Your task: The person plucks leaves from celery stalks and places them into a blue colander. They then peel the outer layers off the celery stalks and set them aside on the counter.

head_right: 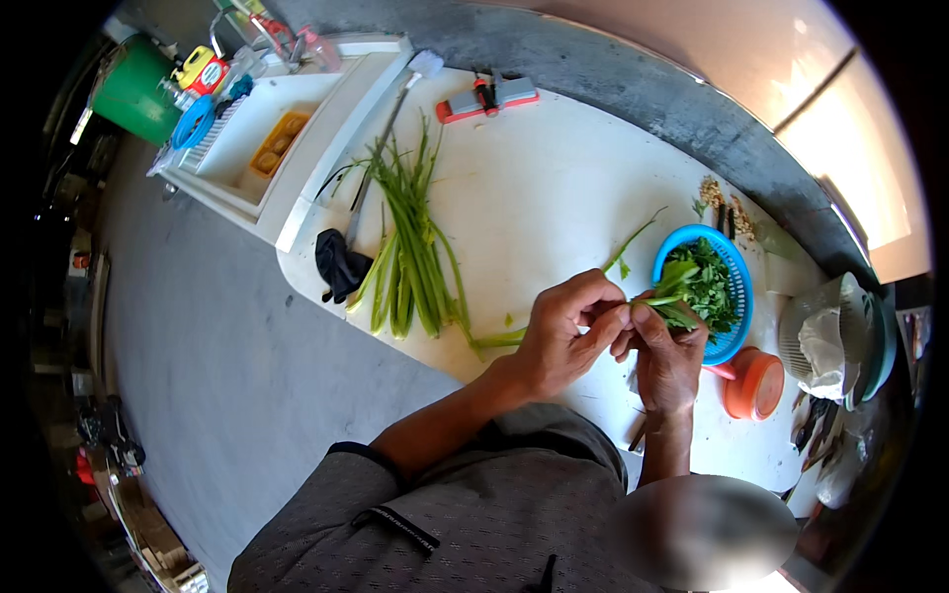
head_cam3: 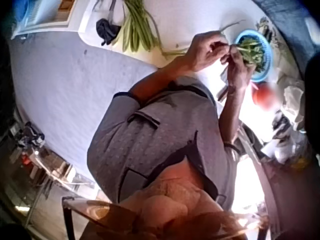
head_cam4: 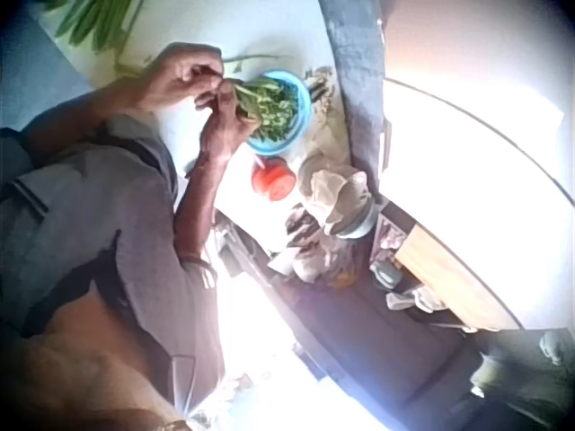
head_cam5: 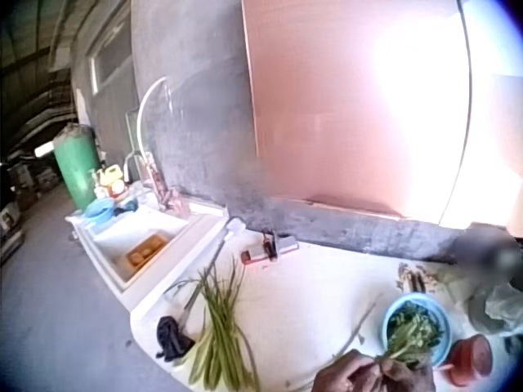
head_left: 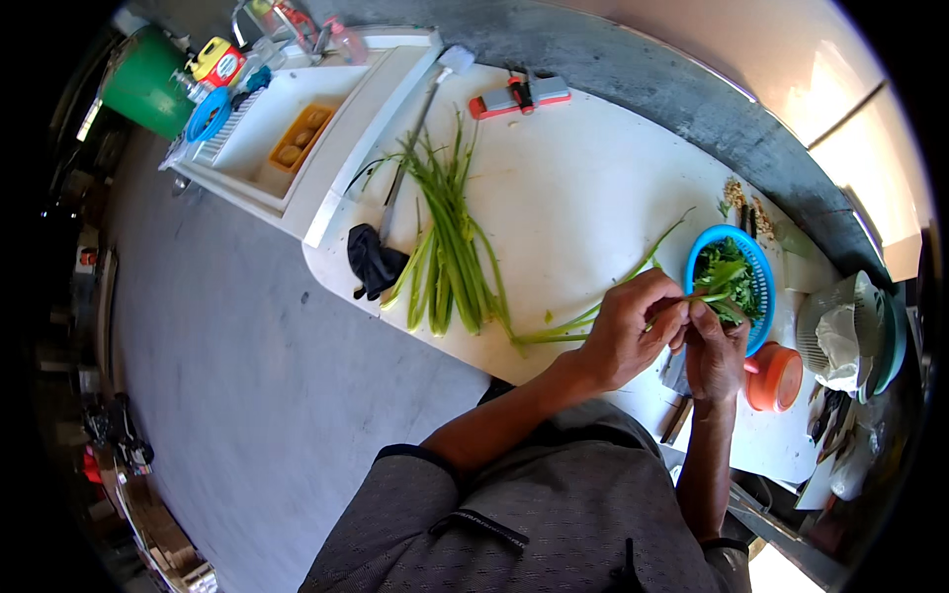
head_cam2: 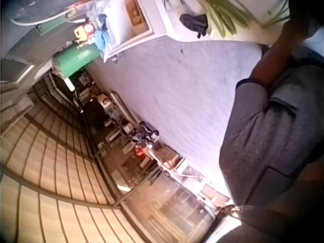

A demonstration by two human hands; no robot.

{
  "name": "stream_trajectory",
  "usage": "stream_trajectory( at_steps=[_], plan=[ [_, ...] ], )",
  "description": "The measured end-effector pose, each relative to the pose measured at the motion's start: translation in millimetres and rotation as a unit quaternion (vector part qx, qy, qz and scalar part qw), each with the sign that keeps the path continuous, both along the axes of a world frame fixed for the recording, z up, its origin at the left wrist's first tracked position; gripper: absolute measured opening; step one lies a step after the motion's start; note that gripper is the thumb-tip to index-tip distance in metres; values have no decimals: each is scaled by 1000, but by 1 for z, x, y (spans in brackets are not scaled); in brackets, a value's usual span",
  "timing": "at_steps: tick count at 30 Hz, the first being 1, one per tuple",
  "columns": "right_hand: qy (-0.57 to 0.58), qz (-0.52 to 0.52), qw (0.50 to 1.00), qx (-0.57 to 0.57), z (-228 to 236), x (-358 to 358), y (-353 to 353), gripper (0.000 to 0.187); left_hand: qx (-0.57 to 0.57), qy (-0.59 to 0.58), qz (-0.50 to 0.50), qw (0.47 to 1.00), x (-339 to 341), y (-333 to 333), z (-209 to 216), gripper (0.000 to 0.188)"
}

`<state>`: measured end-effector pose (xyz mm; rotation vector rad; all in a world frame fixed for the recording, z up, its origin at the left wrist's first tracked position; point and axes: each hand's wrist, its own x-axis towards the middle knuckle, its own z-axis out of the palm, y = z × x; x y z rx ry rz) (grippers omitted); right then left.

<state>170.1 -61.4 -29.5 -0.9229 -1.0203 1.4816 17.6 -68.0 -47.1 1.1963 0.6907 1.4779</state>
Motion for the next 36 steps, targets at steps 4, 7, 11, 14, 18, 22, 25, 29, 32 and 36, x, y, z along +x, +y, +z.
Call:
stream_trajectory(
  at_steps=[4,7,11,14,18,22,25,29,32,36],
  plan=[
    [16,-13,1000,-6,5,-2,1,14,-4,-10,-16,1000,0,2,0,4],
    [28,-1,999,-23,13,-4,2,12,-34,-74,-49,995,-4,3,4,5],
    [16,1,1000,18,14,6,2,11,-65,-56,-57,995,-1,8,9,7],
    [21,1,999,39,12,12,2,10,-66,-49,-52,995,4,8,11,7],
    [-3,15,999,44,11,19,4,7,-84,-45,-49,994,2,7,8,9],
    [-204,45,969,130,20,29,4,9,-94,-28,-55,994,2,10,11,12],
    [-347,24,893,287,26,30,9,15,-66,19,-57,996,0,11,9,11],
    [-379,-28,869,317,18,23,7,16,-37,80,-25,996,-1,12,-2,10],
    [-336,-65,899,274,11,16,7,9,-30,71,2,997,5,13,1,10],
    [-334,-81,910,231,11,18,7,4,-36,65,0,997,8,12,3,11]
  ],
)
